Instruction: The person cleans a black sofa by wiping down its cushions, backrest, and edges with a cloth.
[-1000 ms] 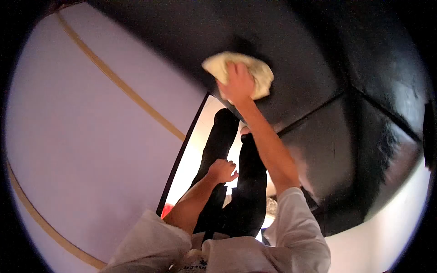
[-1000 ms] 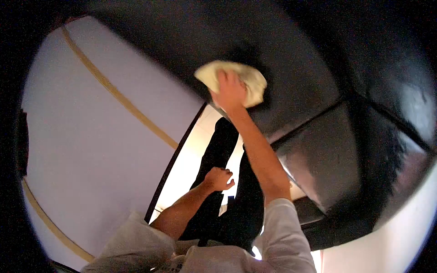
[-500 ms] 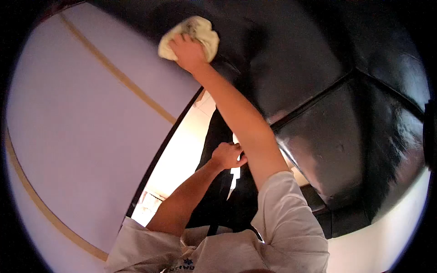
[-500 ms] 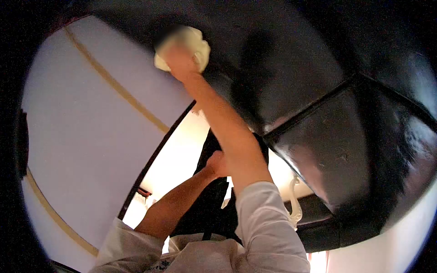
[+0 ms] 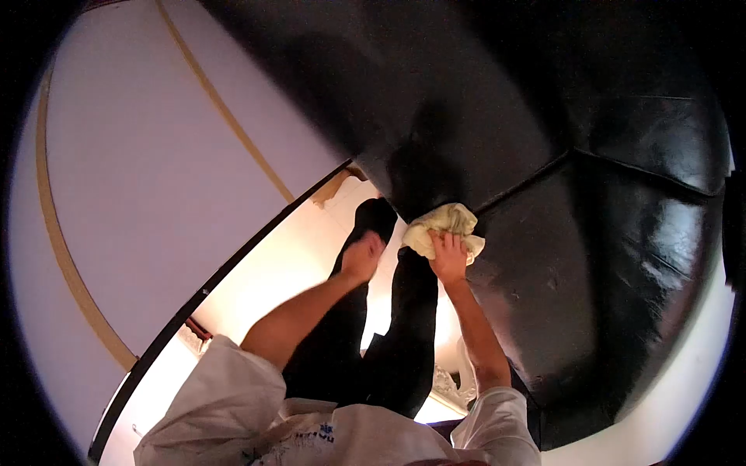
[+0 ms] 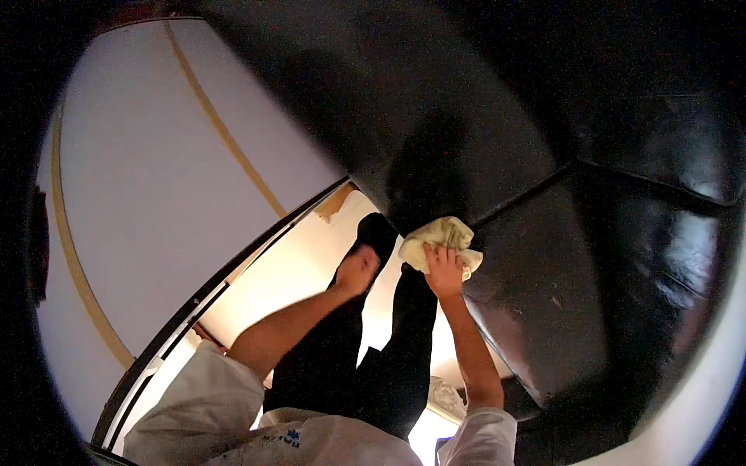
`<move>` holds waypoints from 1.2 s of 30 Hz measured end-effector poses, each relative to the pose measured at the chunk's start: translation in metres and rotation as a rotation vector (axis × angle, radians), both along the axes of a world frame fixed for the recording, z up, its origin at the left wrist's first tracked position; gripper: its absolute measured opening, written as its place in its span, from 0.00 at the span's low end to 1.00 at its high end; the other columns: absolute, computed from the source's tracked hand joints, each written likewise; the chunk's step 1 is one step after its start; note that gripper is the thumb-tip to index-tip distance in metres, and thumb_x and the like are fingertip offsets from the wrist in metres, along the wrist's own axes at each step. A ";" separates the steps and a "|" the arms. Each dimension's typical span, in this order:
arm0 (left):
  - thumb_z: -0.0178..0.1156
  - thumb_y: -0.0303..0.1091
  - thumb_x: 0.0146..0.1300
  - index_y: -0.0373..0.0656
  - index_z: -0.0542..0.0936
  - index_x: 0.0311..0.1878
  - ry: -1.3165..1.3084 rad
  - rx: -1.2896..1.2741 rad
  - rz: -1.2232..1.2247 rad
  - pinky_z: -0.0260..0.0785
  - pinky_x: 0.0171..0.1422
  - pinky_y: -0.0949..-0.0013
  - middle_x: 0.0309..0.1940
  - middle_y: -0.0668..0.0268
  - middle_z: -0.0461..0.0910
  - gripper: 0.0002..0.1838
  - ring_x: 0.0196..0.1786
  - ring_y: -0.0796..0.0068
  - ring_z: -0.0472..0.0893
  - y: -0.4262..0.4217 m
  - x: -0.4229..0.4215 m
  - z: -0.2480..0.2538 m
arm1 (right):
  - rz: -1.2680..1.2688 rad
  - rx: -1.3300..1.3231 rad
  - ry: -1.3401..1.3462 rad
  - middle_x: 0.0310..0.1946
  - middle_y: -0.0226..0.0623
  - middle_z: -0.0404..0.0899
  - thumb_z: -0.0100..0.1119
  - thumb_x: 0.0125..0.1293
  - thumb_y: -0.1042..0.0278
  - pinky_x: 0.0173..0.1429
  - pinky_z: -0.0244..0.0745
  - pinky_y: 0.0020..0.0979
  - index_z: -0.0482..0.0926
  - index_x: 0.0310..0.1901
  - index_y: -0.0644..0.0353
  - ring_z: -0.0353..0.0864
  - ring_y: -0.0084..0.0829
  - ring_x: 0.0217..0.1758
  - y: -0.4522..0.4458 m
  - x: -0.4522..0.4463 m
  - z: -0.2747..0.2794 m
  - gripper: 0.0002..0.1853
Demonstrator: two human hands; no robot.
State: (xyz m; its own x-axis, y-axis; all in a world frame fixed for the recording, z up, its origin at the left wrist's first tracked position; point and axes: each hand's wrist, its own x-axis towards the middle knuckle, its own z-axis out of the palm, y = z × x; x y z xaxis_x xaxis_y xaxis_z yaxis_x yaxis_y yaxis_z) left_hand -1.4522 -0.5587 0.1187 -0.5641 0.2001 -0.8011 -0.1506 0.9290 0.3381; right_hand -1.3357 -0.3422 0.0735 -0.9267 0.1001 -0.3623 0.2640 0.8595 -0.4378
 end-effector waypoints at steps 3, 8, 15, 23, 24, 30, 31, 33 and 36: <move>0.56 0.38 0.67 0.32 0.72 0.58 0.452 0.023 0.701 0.64 0.68 0.52 0.52 0.43 0.76 0.22 0.60 0.45 0.74 0.010 -0.044 -0.077 | -0.181 -0.022 0.068 0.46 0.38 0.71 0.73 0.45 0.65 0.57 0.71 0.47 0.75 0.62 0.45 0.72 0.46 0.57 -0.008 -0.005 0.005 0.37; 0.60 0.28 0.59 0.35 0.73 0.57 0.843 0.276 0.250 0.61 0.69 0.52 0.56 0.49 0.74 0.22 0.61 0.47 0.72 0.100 -0.185 -0.034 | -0.664 0.032 0.159 0.48 0.40 0.70 0.77 0.45 0.56 0.56 0.75 0.48 0.73 0.63 0.47 0.73 0.49 0.57 -0.003 -0.123 -0.007 0.40; 0.59 0.45 0.61 0.38 0.70 0.66 0.841 0.209 -0.638 0.56 0.73 0.54 0.68 0.55 0.69 0.32 0.71 0.57 0.66 0.095 -0.223 -0.042 | -0.556 0.088 0.353 0.46 0.38 0.71 0.79 0.45 0.54 0.49 0.77 0.44 0.74 0.58 0.51 0.76 0.45 0.50 0.051 -0.244 -0.004 0.37; 0.51 0.62 0.63 0.37 0.66 0.72 0.728 0.202 -0.822 0.43 0.81 0.54 0.75 0.54 0.61 0.43 0.78 0.59 0.56 0.071 -0.130 -0.061 | -0.157 0.035 0.421 0.42 0.36 0.72 0.78 0.40 0.52 0.42 0.78 0.43 0.78 0.54 0.50 0.77 0.44 0.46 0.053 -0.210 0.000 0.36; 0.50 0.62 0.63 0.37 0.66 0.72 0.708 0.242 -0.838 0.43 0.81 0.55 0.74 0.54 0.62 0.43 0.78 0.59 0.58 0.076 -0.127 -0.059 | -0.182 0.012 0.392 0.42 0.36 0.72 0.78 0.40 0.52 0.42 0.77 0.43 0.78 0.54 0.50 0.77 0.44 0.46 0.053 -0.212 0.000 0.35; 0.49 0.60 0.64 0.35 0.63 0.74 0.681 0.428 -0.842 0.45 0.82 0.54 0.73 0.53 0.63 0.43 0.76 0.57 0.60 0.089 -0.055 -0.073 | 0.015 0.066 0.404 0.46 0.39 0.73 0.75 0.47 0.47 0.45 0.77 0.47 0.75 0.58 0.50 0.78 0.47 0.50 0.048 -0.232 0.004 0.36; 0.49 0.59 0.64 0.35 0.61 0.75 0.594 0.498 -0.814 0.45 0.82 0.54 0.75 0.53 0.62 0.44 0.77 0.57 0.59 0.099 -0.032 -0.074 | 0.013 0.081 0.414 0.46 0.39 0.73 0.74 0.48 0.46 0.46 0.77 0.47 0.75 0.58 0.50 0.78 0.48 0.50 0.049 -0.236 0.005 0.35; 0.49 0.59 0.64 0.35 0.59 0.76 0.646 0.592 -0.772 0.45 0.82 0.55 0.77 0.53 0.58 0.45 0.78 0.57 0.57 0.120 0.022 -0.067 | 0.026 0.123 0.420 0.47 0.40 0.73 0.73 0.49 0.46 0.47 0.77 0.47 0.75 0.57 0.51 0.78 0.48 0.51 0.049 -0.237 0.011 0.34; 0.49 0.58 0.65 0.34 0.56 0.78 0.721 0.668 -0.751 0.43 0.83 0.56 0.81 0.53 0.49 0.46 0.82 0.59 0.51 0.134 0.073 -0.069 | 0.071 0.161 0.439 0.50 0.42 0.74 0.72 0.51 0.46 0.49 0.77 0.48 0.76 0.56 0.54 0.77 0.48 0.54 0.036 -0.263 0.011 0.33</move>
